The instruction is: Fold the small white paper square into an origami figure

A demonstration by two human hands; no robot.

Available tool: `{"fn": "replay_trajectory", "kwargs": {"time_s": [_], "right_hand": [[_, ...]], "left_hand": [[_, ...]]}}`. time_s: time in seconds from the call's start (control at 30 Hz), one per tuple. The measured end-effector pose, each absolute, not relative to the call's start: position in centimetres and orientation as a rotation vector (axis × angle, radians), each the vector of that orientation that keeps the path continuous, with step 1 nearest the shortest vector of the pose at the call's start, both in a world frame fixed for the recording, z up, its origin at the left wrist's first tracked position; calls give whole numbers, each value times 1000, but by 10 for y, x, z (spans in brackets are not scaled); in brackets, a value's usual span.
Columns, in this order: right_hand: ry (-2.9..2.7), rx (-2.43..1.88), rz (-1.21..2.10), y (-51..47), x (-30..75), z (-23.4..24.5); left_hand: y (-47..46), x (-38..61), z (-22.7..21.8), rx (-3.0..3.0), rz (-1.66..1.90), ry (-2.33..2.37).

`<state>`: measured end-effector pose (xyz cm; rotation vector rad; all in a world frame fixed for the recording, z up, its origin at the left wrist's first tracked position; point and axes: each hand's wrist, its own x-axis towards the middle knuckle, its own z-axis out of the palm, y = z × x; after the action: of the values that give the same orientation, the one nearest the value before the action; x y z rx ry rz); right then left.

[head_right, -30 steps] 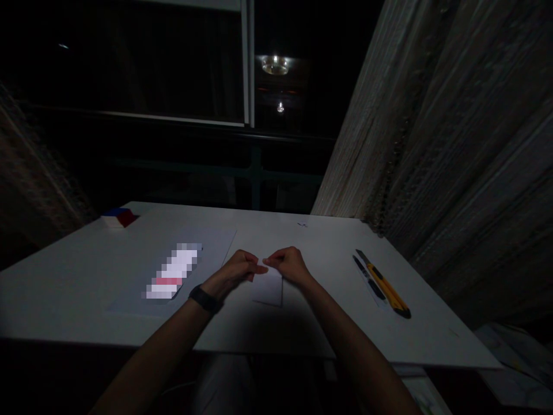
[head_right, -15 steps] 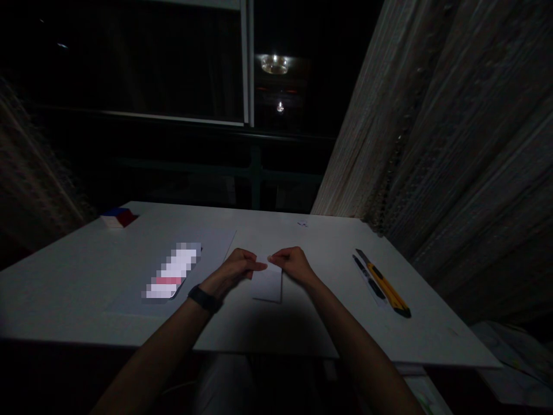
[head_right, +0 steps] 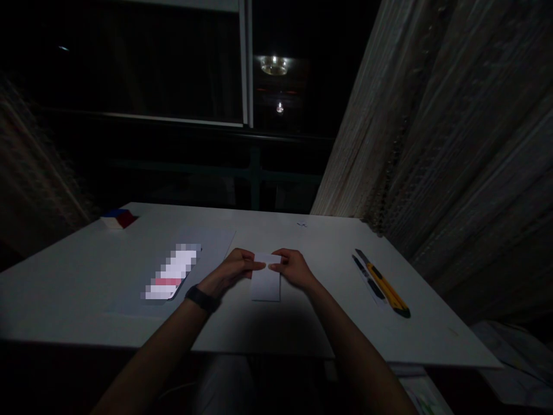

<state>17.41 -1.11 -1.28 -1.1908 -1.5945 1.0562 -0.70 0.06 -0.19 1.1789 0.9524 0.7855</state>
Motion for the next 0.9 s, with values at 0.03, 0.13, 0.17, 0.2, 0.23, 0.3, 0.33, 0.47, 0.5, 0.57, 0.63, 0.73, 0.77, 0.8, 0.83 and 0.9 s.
{"fn": "replay_trajectory", "kwargs": {"time_s": [0.03, 0.13, 0.17, 0.2, 0.23, 0.3, 0.33, 0.47, 0.5, 0.57, 0.63, 0.73, 0.77, 0.8, 0.83, 0.9], "right_hand": [[-1609, -1190, 1038, -11, 174, -13], [-1628, -1174, 1011, -11, 174, -14], [-1632, -1176, 1003, -11, 174, -14], [-1637, -1182, 994, -11, 173, -13], [-1641, -1191, 980, -12, 173, -13], [-1640, -1214, 953, -12, 173, -12], [-1632, -1223, 946, -12, 173, -12], [-1601, -1233, 972, -11, 174, -13], [-1593, -1222, 984, -11, 174, -13], [-1568, -1184, 1024, -11, 175, -12], [-1529, -1137, 1094, -12, 176, -11], [-1445, -1061, 1253, -12, 178, -11], [-1407, -1043, 1296, -11, 178, -11], [-1368, -1032, 1324, -11, 179, -11], [-1329, -1029, 1340, -10, 179, -11], [-1256, -1035, 1356, -9, 180, -12]], "left_hand": [[0, -7, -2, 1189, 779, 951], [0, -7, -3, 1202, 785, 936], [0, -7, -3, 1202, 793, 937], [0, -7, -3, 1202, 799, 939], [0, -7, -3, 1202, 801, 940], [1, -8, -4, 1208, 796, 939], [2, -8, -5, 1210, 794, 937], [2, -7, -4, 1184, 821, 909], [2, -7, -4, 1175, 831, 892], [1, -7, -2, 1163, 851, 857], [0, -8, -2, 1144, 877, 829], [2, -10, -2, 1088, 923, 822], [3, -10, -3, 1073, 933, 825], [3, -10, -3, 1062, 937, 826], [4, -10, -4, 1051, 940, 821], [4, -10, -3, 1031, 946, 793]]}}
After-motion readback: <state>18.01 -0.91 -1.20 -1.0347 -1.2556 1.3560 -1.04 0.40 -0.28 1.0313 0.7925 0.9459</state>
